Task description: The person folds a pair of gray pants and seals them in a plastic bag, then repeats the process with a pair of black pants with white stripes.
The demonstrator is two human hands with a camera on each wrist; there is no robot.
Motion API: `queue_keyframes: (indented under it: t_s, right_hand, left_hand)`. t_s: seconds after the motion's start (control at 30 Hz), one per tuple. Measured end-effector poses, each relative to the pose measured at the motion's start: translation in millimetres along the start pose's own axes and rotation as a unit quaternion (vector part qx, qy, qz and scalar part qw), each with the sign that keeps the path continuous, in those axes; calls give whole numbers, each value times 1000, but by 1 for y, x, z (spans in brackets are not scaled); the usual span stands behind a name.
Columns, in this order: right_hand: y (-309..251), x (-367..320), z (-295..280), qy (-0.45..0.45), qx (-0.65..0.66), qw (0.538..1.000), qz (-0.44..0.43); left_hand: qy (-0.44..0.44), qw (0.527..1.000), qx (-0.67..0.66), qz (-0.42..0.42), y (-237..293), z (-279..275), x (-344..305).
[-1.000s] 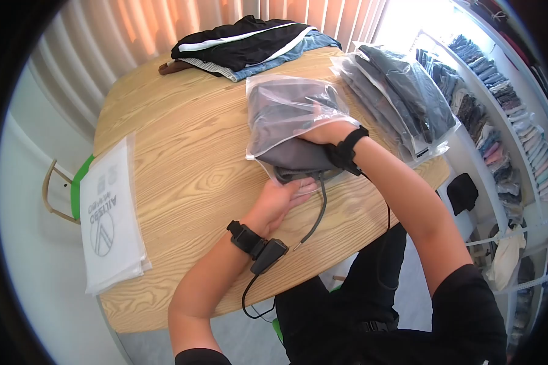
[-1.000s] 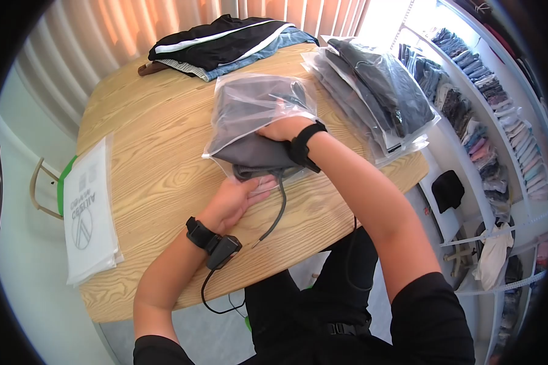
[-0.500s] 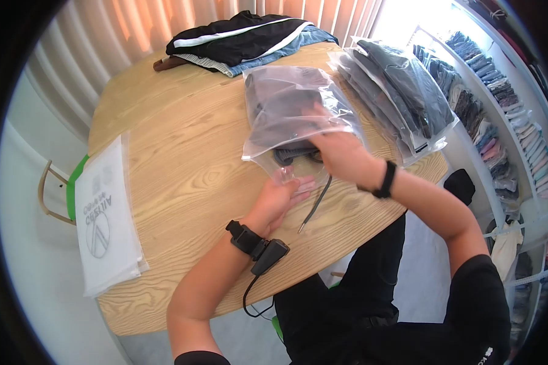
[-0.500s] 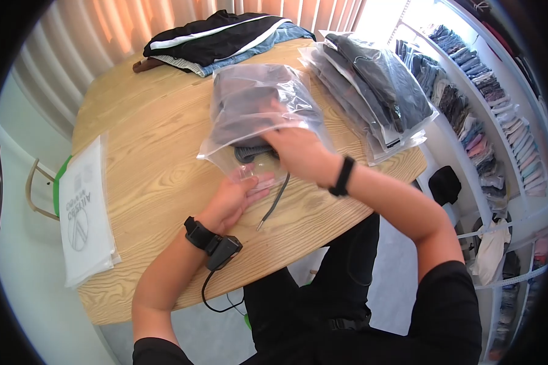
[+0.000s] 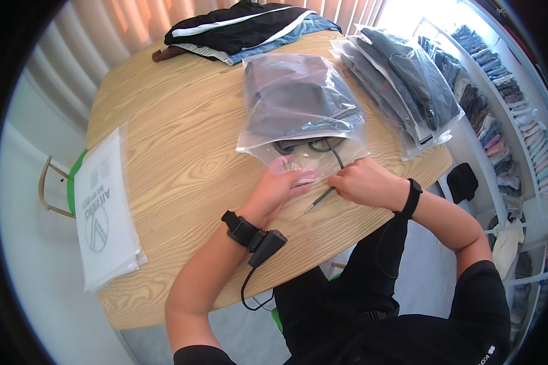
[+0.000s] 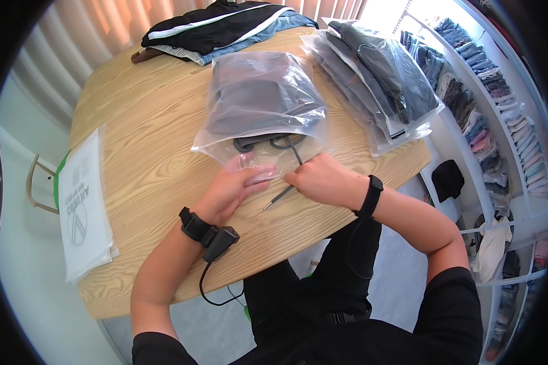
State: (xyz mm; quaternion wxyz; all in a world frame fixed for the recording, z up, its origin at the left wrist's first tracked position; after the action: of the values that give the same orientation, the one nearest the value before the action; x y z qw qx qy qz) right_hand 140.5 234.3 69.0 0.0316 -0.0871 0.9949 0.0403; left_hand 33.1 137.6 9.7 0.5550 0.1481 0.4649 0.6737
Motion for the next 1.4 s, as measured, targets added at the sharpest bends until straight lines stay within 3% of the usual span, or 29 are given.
queue_keyframes:
  t_s: [0.1,0.13,0.17,0.2,0.27,0.3,0.33,0.47,0.5,0.57,0.7,0.77,0.87,1.13,1.17,1.2,1.3,1.4]
  right_hand:
    - [-4,2,-9,8,16,999,-36]
    - [2,3,-19,23,139,990,28]
    - [7,2,-24,39,261,960,92]
    - [4,6,-28,42,263,960,92]
    - [25,2,-40,176,380,874,247]
    - [22,2,-37,178,382,872,250]
    - [15,4,-40,213,339,893,205]
    - [-23,11,-58,251,215,939,93]
    - [-26,13,-59,250,216,939,91]
    - [-33,20,-47,149,263,949,86]
    - [-41,33,-47,140,288,940,119]
    - [-60,26,-85,396,105,912,22]
    - [-59,25,-89,443,63,894,34]
    - [-59,12,-98,480,44,876,-1]
    - [-61,11,-97,479,23,877,-20]
    - [-59,11,-96,479,24,877,-18]
    - [-56,11,-95,485,-6,875,-3]
    - [-49,8,-92,426,-50,902,44]
  left_hand:
    - [-4,993,97,-70,17,-10,-10]
    - [-93,959,246,-104,31,-15,-17]
    - [-178,894,388,-137,41,-21,-30]
    - [-147,895,399,-130,61,-28,-40]
    - [-119,894,414,-125,85,-48,-47]
    - [-57,931,338,-126,94,-66,-46]
    - [7,958,258,-123,100,-79,-44]
    - [91,953,282,-67,104,-82,-38]
    - [64,953,293,-42,102,-78,-35]
    - [36,952,304,-18,102,-74,-34]
    - [-28,945,327,-23,98,-59,-38]
    - [-61,949,308,-20,95,-39,-39]
    - [-78,935,345,-12,89,-12,-48]
    - [-59,948,314,12,84,15,-55]
    - [-52,946,315,50,85,16,-55]
    - [-43,944,315,86,88,16,-55]
    - [-47,960,259,92,85,21,-53]
    - [-35,963,255,87,85,17,-53]
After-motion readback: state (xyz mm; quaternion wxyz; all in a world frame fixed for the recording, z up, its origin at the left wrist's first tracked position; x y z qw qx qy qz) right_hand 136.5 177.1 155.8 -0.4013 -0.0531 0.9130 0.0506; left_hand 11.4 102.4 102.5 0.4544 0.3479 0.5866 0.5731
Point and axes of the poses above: each hand's wrist, its own x-axis towards the middle knuckle, its own z-axis out of the palm, y = z × x, the point moved 7 cm from there along x, towards the middle knuckle, and after that the axes turned 2 degrees about -x, right-handed, at the moved point
